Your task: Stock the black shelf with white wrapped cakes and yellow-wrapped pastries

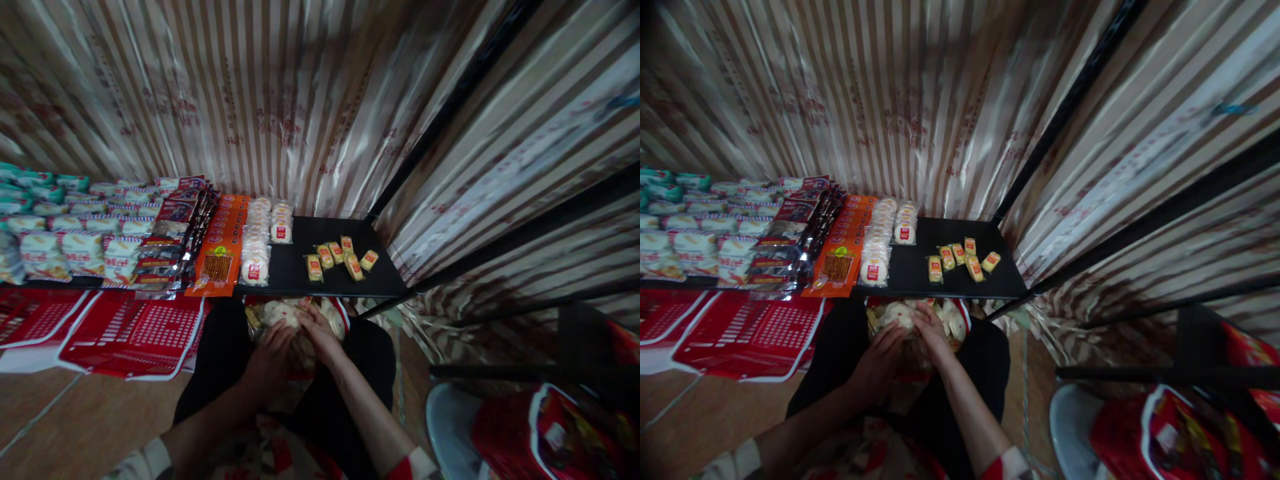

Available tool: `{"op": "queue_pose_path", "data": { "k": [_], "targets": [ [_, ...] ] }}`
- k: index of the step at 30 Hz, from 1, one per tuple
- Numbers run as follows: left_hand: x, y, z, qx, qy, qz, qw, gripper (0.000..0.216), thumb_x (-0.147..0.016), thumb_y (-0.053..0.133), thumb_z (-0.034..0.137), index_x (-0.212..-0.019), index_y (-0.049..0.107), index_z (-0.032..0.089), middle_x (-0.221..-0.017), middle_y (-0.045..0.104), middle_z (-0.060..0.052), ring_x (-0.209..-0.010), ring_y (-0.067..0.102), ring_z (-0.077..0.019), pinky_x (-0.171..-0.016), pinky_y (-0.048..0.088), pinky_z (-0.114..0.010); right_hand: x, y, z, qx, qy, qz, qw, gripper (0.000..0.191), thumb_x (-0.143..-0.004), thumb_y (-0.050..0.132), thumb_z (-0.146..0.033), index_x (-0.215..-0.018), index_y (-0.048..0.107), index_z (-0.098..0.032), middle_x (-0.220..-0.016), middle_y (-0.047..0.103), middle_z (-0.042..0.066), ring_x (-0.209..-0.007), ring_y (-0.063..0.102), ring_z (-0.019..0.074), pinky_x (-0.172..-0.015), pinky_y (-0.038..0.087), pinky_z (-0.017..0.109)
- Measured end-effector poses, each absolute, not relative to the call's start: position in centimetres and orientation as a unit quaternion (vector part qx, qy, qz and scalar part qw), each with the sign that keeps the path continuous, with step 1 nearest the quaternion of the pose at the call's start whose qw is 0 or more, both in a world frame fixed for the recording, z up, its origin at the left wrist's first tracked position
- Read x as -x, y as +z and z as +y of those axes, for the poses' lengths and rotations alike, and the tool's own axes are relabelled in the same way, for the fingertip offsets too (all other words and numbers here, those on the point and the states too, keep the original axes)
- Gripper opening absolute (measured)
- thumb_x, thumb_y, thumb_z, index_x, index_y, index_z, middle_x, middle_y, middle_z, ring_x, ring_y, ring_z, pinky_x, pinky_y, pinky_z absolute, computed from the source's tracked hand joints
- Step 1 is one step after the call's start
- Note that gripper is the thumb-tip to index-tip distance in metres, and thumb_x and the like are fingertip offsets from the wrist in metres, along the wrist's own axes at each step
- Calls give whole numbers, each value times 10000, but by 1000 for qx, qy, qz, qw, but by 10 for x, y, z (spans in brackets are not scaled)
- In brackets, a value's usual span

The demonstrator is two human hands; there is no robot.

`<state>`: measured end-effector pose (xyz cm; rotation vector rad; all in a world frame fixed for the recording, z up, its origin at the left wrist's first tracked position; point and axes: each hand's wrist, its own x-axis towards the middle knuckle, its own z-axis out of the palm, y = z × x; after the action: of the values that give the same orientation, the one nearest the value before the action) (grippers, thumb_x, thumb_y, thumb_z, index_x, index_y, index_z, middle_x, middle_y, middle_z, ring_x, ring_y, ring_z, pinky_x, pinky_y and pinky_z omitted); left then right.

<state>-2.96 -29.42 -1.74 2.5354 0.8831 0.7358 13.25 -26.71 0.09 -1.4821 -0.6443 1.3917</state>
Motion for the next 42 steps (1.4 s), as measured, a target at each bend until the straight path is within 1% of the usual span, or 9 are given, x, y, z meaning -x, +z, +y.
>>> {"op": "queue_pose_path", "data": {
  "k": [3,7,12,18,21,27,31,37,42],
  "targets": [
    [27,5,-285,-876,306,316,200,418,-877,327,150,-1277,439,102,-1293,500,-156,-1306,346,-235,-1082,333,-458,-140,15,-268,613,556,-320,461,444,-668,638,-524,-983,640,-211,-962,673,56,-856,623,192,-701,499,292],
    [21,34,-264,-807,370,380,259,343,-881,337,192,-1158,534,144,-1201,559,-134,-1156,501,-206,-1005,421,-393,-147,31,-265,609,477,-422,472,459,-730,540,-611,-884,695,-207,-1089,643,59,-1031,562,212,-845,457,315],
    [10,52,-228,-727,390,452,339,273,-825,396,165,-992,613,167,-1104,606,-84,-1036,576,-176,-940,468,-350,-151,39,-257,580,520,-408,477,473,-610,703,-539,-936,664,-199,-726,665,-6,-628,578,134,-606,462,253],
    [3,54,-202,-705,385,501,321,280,-772,432,123,-945,644,182,-1215,553,-75,-1132,528,-194,-1024,398,-388,-158,36,-245,586,534,-314,523,401,-598,715,-507,-851,669,-198,-606,623,-33,-490,480,84,-467,367,196],
    [3,50,-206,-690,381,530,314,304,-788,415,138,-1012,618,161,-1256,517,-98,-1161,505,-204,-1018,406,-393,-162,35,-240,592,528,-279,541,373,-612,709,-491,-818,673,-183,-612,619,-32,-467,443,63,-431,321,177],
    [-9,46,-222,-738,351,510,268,378,-800,390,134,-1138,558,162,-1358,416,-108,-1249,411,-222,-1054,360,-427,-158,33,-221,571,544,-208,578,378,-565,739,-442,-816,614,-188,-728,648,-16,-570,548,81,-472,416,162],
    [-27,46,-217,-759,327,499,261,419,-807,387,141,-1200,530,150,-1378,408,-111,-1270,371,-232,-1058,354,-432,-154,29,-193,570,524,-242,584,375,-568,721,-396,-836,565,-184,-695,608,-31,-563,552,93,-506,477,203],
    [-52,34,-182,-723,330,532,292,455,-826,354,171,-1253,489,92,-1398,406,-126,-1335,290,-223,-1122,258,-414,-154,33,-139,637,434,-326,548,189,-710,550,-311,-854,511,-196,-789,598,-4,-615,592,116,-586,509,246],
    [-65,20,-146,-662,346,580,324,458,-843,345,235,-1238,512,76,-1387,430,-136,-1339,302,-239,-1140,209,-401,-151,34,-102,724,328,-407,451,155,-768,490,-265,-885,537,-175,-855,639,51,-700,618,144,-637,488,242]
  ]
}}
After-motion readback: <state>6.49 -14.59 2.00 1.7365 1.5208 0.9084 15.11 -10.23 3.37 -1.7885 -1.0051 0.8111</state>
